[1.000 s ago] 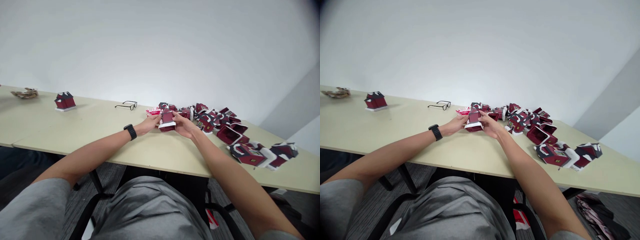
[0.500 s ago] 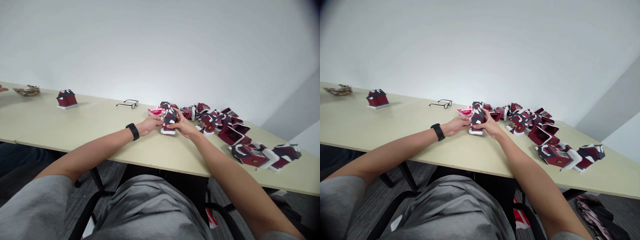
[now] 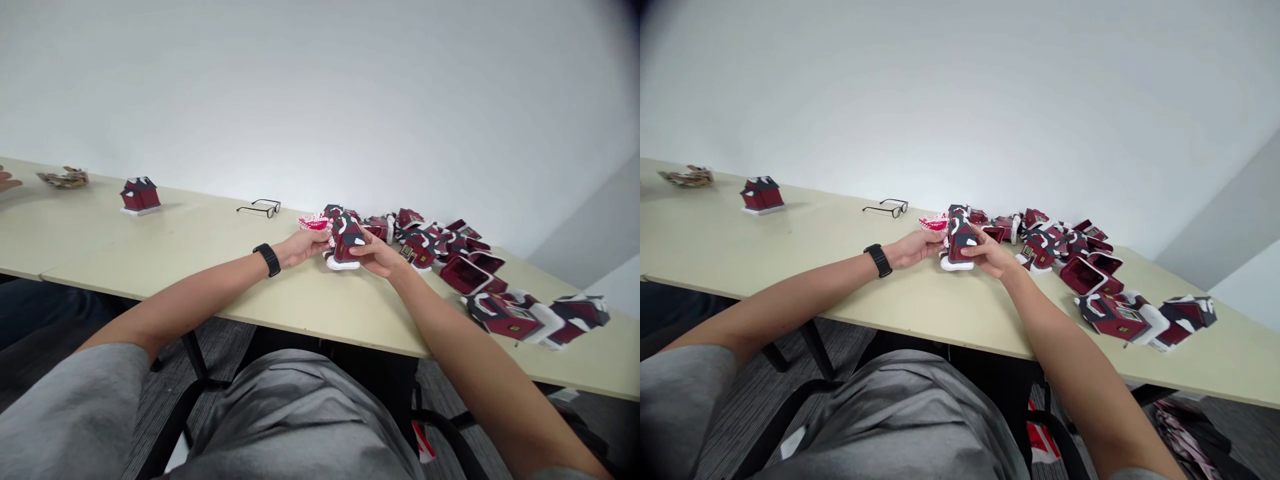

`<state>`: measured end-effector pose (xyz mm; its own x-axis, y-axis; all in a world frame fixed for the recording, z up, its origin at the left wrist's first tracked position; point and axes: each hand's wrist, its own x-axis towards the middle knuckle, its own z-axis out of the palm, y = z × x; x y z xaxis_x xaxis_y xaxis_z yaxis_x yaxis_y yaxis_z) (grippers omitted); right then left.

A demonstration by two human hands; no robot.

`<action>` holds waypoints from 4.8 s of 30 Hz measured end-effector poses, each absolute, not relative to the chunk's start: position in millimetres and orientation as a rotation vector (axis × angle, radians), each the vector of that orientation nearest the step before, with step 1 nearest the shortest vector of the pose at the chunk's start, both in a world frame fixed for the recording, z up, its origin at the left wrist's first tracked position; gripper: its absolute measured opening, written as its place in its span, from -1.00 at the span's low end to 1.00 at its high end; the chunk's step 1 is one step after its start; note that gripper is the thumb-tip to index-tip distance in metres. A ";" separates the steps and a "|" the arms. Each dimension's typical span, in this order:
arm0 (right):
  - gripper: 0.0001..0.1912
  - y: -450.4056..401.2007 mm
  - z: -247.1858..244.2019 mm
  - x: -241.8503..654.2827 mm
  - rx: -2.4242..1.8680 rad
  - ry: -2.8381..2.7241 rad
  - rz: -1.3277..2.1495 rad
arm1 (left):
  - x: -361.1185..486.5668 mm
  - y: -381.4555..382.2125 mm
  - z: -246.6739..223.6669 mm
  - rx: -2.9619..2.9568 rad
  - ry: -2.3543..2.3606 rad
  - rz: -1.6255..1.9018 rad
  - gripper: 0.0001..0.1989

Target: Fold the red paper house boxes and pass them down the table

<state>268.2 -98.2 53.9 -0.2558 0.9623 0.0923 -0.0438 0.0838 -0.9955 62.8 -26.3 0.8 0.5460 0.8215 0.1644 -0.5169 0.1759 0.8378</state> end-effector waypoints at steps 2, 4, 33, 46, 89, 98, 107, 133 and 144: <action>-0.34 -98.2 53.2 268.9 -0.971 -1.417 1.358 | 62.4 -28.2 3.1 0.987 0.357 0.969 -0.88; -0.30 -97.9 52.5 270.0 -0.962 -1.424 1.368 | 61.6 -31.1 5.3 0.971 0.342 0.957 -0.90; 0.13 -97.7 49.7 271.1 -1.020 -1.615 1.305 | 55.5 -53.3 12.6 1.093 0.501 0.883 -0.94; 0.21 -97.4 47.5 272.5 -1.035 -1.537 1.357 | 55.1 -48.5 7.3 1.134 0.427 0.893 -0.84; -0.14 -95.3 51.4 279.9 -0.985 -1.505 1.381 | 55.3 -53.2 14.4 1.274 0.375 0.882 -0.88; -0.27 -96.5 54.4 282.2 -1.001 -1.539 1.383 | 55.8 -49.7 14.0 1.296 0.408 0.888 -0.89; -0.29 -97.8 53.7 281.2 -1.004 -1.553 1.375 | 55.0 -52.8 12.4 1.258 0.438 0.909 -0.88; -0.19 -96.9 57.5 285.0 -0.981 -1.539 1.405 | 52.2 -50.4 15.7 1.490 0.370 0.888 -0.74; -0.32 -85.8 56.6 300.5 -0.876 -1.544 1.422 | 40.4 -49.6 26.9 1.466 0.291 0.849 -0.78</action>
